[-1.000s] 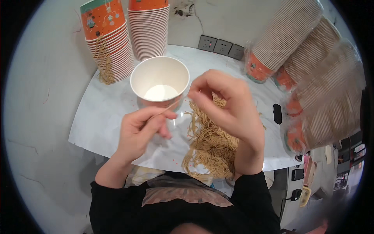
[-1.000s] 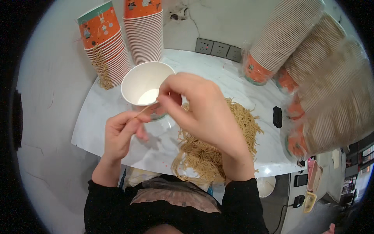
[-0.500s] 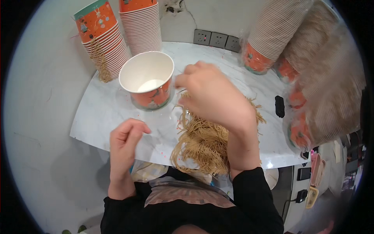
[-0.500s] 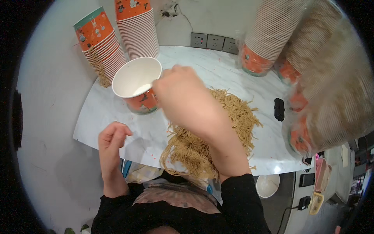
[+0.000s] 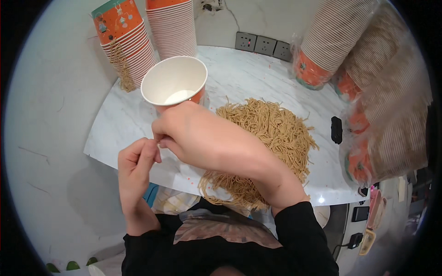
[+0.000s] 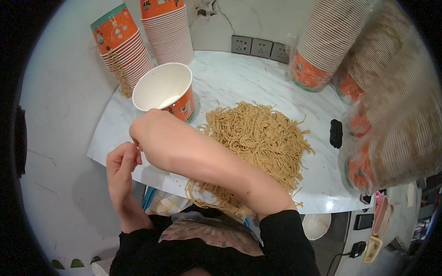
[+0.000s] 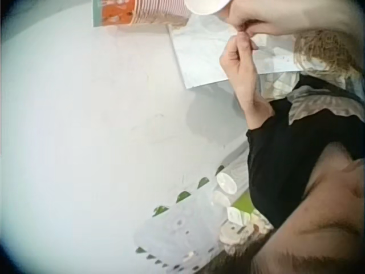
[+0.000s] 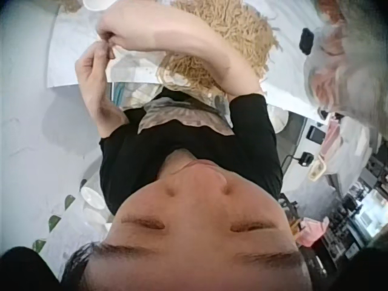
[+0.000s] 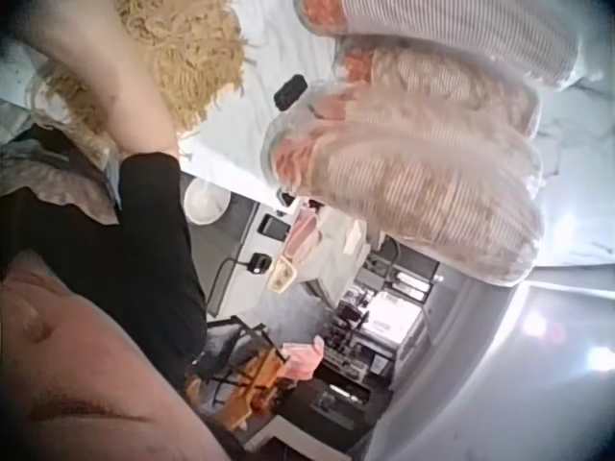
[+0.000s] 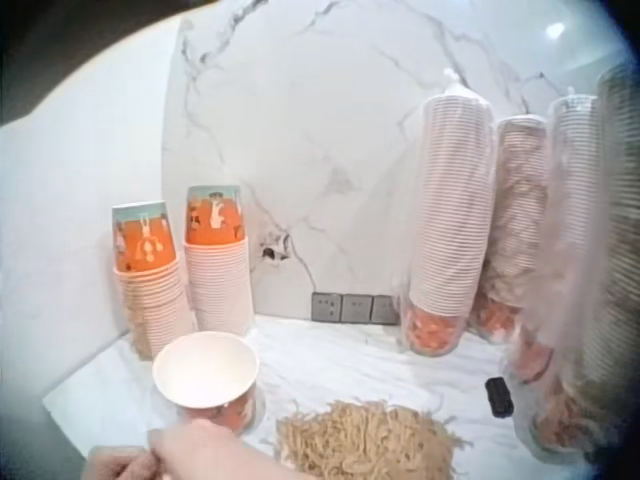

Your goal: The recorder is attaching rubber bands as handles to paper buckets by threading them through pre-punched holes.

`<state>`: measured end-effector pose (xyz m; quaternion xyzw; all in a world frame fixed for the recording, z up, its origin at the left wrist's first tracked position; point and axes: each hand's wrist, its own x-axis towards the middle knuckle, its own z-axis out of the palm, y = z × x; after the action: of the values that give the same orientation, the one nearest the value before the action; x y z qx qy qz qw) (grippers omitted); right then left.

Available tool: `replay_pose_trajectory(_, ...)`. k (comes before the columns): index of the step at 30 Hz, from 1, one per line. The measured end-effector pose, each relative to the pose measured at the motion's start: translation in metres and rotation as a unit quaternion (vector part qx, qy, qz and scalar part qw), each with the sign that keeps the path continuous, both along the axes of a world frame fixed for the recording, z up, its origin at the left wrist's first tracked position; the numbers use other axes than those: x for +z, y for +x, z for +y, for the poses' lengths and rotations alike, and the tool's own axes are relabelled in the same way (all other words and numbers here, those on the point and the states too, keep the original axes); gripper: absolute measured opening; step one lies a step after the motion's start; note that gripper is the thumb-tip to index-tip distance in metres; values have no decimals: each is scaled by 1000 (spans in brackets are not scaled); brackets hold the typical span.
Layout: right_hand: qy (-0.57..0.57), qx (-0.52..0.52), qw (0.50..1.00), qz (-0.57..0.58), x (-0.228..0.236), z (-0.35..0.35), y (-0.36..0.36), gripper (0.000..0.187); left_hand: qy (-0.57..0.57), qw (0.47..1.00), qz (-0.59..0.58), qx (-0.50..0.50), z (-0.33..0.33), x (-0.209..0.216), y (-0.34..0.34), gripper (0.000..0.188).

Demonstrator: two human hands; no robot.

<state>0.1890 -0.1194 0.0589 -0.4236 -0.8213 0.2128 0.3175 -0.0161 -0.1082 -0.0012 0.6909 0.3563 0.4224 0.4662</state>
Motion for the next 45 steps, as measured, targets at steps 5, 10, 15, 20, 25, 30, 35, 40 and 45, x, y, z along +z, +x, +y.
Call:
replay_pose_trajectory(5, -38, -23, 999, 1, 4, 6, 3, 13, -16, 998, -34, 47, 6, 4, -15, 37)
replay_pose_trajectory(10, -54, 30, 993, -96, 0, 10, 6, 28, -46, 996, -38, 61, 6, 3, -24, 32)
replay_pose_trajectory(15, -110, 118, 985, 65, -13, 19, -16, 47, -52, 996, -69, -4, 17, -5, -16, 23)
replay_pose_trajectory(20, -181, 41, 974, 128, -15, 20, -21, 35, -80, 994, -21, -66, 41, 5, -24, 28)
replay_pose_trajectory(25, -138, -24, 976, 167, -11, 22, -24, 20, -102, 986, -48, -125, 64, -2, -25, 33)
replay_pose_trajectory(30, -35, -58, 984, 167, -16, 24, -25, 12, -89, 982, -43, -164, 77, 1, -19, 34)
replay_pose_trajectory(35, 9, -117, 984, 136, -13, 27, -21, 10, -44, 977, -21, -208, 96, 2, -12, 28)
replay_pose_trajectory(40, 247, -198, 947, 48, 35, 56, 22, 9, 354, 933, -8, -69, 126, 11, 21, 14)
replay_pose_trajectory(45, 202, -293, 934, -4, 131, 87, 79, 38, 443, 893, 44, -68, 132, 2, 38, 38)
